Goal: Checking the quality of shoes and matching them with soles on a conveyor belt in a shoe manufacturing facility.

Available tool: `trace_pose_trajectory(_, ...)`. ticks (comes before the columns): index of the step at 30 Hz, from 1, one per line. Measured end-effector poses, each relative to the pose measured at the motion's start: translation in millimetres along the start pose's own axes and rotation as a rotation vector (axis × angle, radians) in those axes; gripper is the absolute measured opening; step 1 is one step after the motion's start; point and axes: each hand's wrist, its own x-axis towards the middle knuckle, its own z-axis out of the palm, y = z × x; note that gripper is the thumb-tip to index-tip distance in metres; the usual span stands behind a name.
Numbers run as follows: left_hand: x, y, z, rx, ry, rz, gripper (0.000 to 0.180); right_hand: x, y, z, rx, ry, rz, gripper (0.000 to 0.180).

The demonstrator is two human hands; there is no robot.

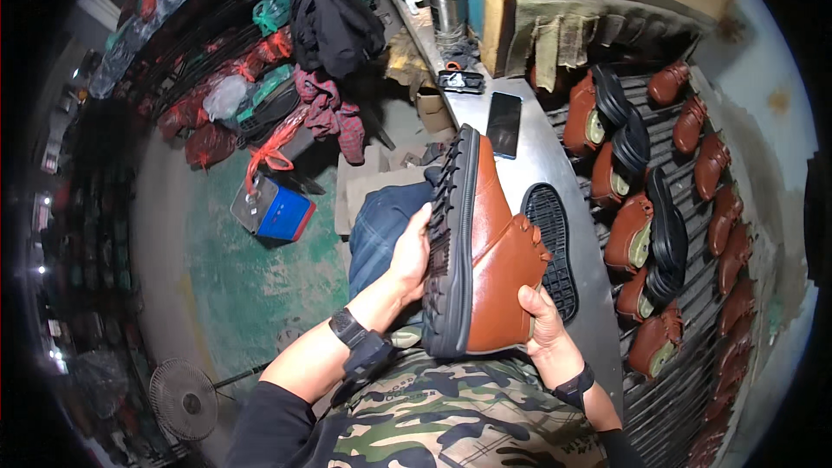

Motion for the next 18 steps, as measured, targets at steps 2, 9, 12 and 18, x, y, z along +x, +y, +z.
trace_pose_trajectory(2,17.6,-9.5,9.7,0.250,0.036,0.036,0.049,-6.3,-12.6,-8.6,-0.001,0.026,-0.070,0.093)
trace_pose_trajectory(9,56.7,-8.7,21.6,1.367,-0.296,0.532,0.043,-141.1,-113.2,-135.4,-0.441,0.351,-0.800,0.092)
trace_pose_trajectory(12,81.4,-23.6,32.0,1.599,-0.367,0.682,0.051,-250.9,-158.3,-192.3,-0.370,0.645,-1.090,0.089)
trace_pose_trajectory(18,101.9,-55.3,67.9,2.196,-0.257,0.507,0.070,-342.7,-190.1,-238.6,-0.605,1.088,-0.885,0.084)
